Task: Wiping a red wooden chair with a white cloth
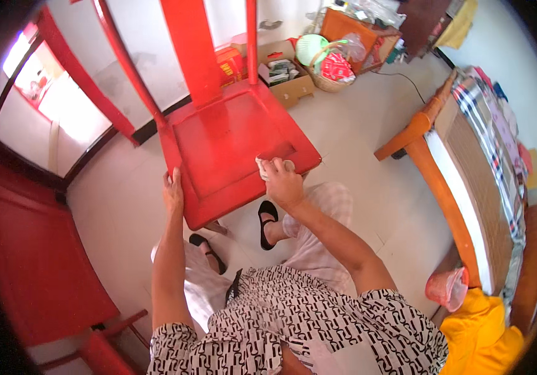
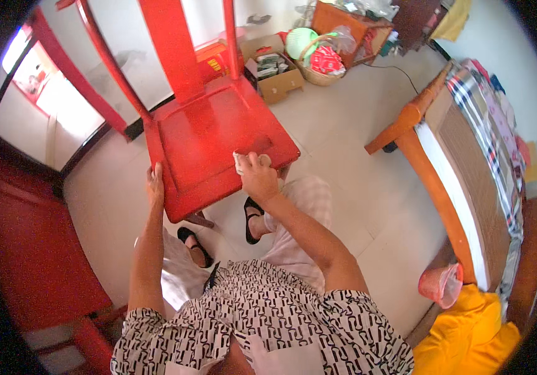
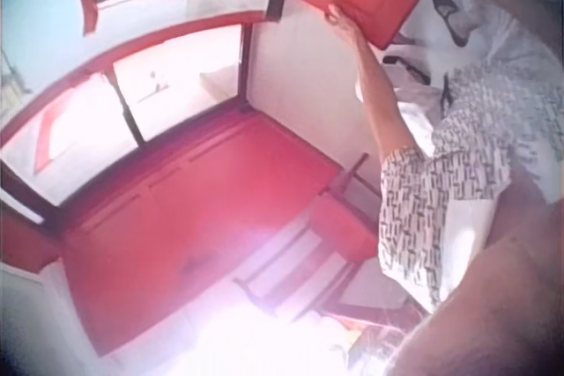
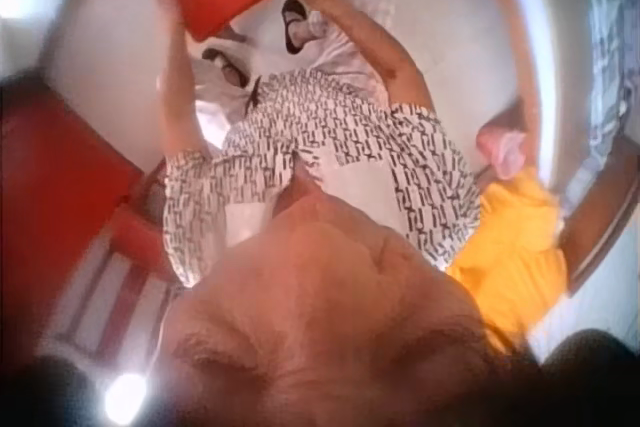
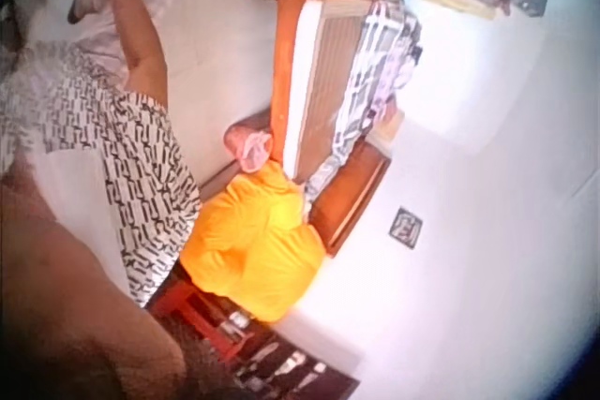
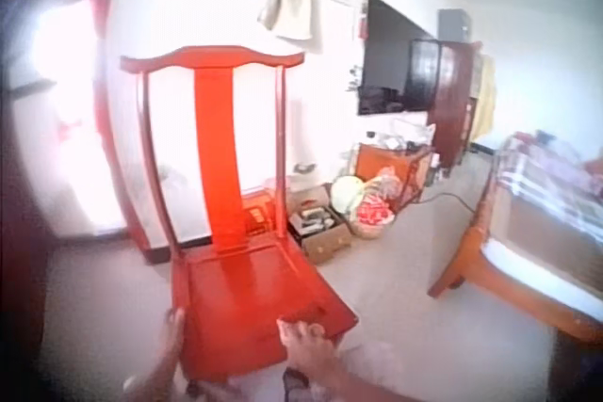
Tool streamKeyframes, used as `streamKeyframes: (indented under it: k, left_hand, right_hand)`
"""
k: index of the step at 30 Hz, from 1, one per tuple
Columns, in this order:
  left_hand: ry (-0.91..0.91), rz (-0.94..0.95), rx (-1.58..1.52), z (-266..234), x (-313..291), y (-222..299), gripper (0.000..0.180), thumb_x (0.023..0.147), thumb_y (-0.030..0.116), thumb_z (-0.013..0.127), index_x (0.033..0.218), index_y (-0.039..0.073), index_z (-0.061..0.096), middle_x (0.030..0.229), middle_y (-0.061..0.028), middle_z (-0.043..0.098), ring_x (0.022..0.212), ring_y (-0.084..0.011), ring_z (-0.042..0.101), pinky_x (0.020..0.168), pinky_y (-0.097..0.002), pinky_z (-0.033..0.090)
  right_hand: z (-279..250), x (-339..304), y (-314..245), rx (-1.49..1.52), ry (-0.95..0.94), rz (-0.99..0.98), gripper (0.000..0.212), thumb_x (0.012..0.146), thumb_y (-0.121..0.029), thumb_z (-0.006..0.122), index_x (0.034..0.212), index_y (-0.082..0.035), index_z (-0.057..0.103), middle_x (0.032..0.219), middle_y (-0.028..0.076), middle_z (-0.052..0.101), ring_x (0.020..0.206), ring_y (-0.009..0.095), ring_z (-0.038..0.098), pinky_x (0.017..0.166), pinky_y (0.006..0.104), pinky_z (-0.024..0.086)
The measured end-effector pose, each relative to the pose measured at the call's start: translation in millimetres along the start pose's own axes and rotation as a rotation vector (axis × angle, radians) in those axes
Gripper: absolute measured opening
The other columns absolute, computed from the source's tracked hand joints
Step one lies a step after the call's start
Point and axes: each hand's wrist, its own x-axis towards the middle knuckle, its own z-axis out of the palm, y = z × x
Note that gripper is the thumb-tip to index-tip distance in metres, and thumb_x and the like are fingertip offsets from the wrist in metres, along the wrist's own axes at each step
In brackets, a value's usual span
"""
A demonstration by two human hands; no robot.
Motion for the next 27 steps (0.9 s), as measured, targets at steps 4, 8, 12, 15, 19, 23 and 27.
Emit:
streamKeyframes:
  k: [4,8,12,15,19,23,27]
  left_hand:
    - [0.062,-0.029,0.047,-4.2,-3.2,11.2,0.080,0.092,0.068,0.050,0.143,0.006,0.047,0.132,-0.0275,0.058,0.123,-0.0395,0.056,0.103,-0.0444,0.043]
    - [-0.053,0.044,-0.004,27.3,-16.6,48.9,0.079,0.093,0.064,0.052,0.137,-0.001,0.050,0.128,-0.0276,0.060,0.123,-0.0390,0.056,0.103,-0.0439,0.042]
    - [-0.227,0.311,-0.072,16.3,5.5,-1.7,0.062,0.101,0.050,0.047,0.139,0.001,0.051,0.135,-0.0220,0.058,0.128,-0.0328,0.053,0.108,-0.0418,0.038]
    - [-0.271,0.008,-0.301,15.5,19.9,-4.3,0.070,0.100,0.051,0.050,0.143,-0.003,0.043,0.136,-0.0196,0.056,0.124,-0.0271,0.053,0.105,-0.0415,0.043]
    - [-0.161,0.008,0.033,15.0,19.5,11.7,0.101,0.088,0.076,0.047,0.150,-0.002,0.034,0.144,-0.0258,0.048,0.130,-0.0383,0.049,0.109,-0.0444,0.039]
    - [-0.180,-0.015,0.096,10.3,13.2,23.9,0.103,0.087,0.080,0.043,0.151,-0.001,0.033,0.145,-0.0270,0.047,0.128,-0.0399,0.051,0.107,-0.0453,0.041]
    - [-0.181,-0.011,0.053,14.0,-0.4,30.0,0.103,0.087,0.079,0.043,0.150,-0.001,0.034,0.142,-0.0278,0.049,0.126,-0.0391,0.053,0.105,-0.0449,0.043]
  right_hand:
    - [-12.4,1.2,-63.5,0.078,0.005,-0.216,0.038,0.089,-0.022,0.057,0.126,-0.013,0.060,0.096,0.007,0.054,0.091,0.028,0.060,0.057,0.0321,0.057]
    - [3.4,-9.5,-106.6,-0.018,0.021,-0.309,0.043,0.089,-0.024,0.056,0.130,-0.013,0.058,0.100,0.008,0.056,0.088,0.026,0.061,0.054,0.0314,0.056]
    - [12.6,-7.2,-121.2,0.008,-0.060,-0.431,0.052,0.086,-0.024,0.054,0.134,-0.005,0.055,0.111,0.014,0.058,0.086,0.033,0.060,0.048,0.0331,0.054]
    - [16.5,-3.9,-126.0,0.151,-0.231,-0.363,0.053,0.089,-0.028,0.053,0.134,0.000,0.053,0.104,0.013,0.057,0.086,0.032,0.061,0.053,0.0375,0.055]
    - [11.9,4.6,-101.2,0.442,-0.022,-0.340,0.032,0.087,-0.022,0.060,0.116,-0.007,0.062,0.095,0.014,0.057,0.084,0.031,0.064,0.071,0.0494,0.052]
    - [-30.9,28.0,-72.5,0.708,-0.334,-0.081,0.046,0.073,-0.008,0.064,0.117,-0.017,0.063,0.101,0.012,0.058,0.093,0.034,0.063,0.074,0.0509,0.053]
    - [-31.4,33.8,-2.0,0.508,-0.112,0.104,0.048,0.073,-0.011,0.065,0.121,-0.015,0.059,0.104,0.010,0.058,0.095,0.034,0.062,0.072,0.0472,0.055]
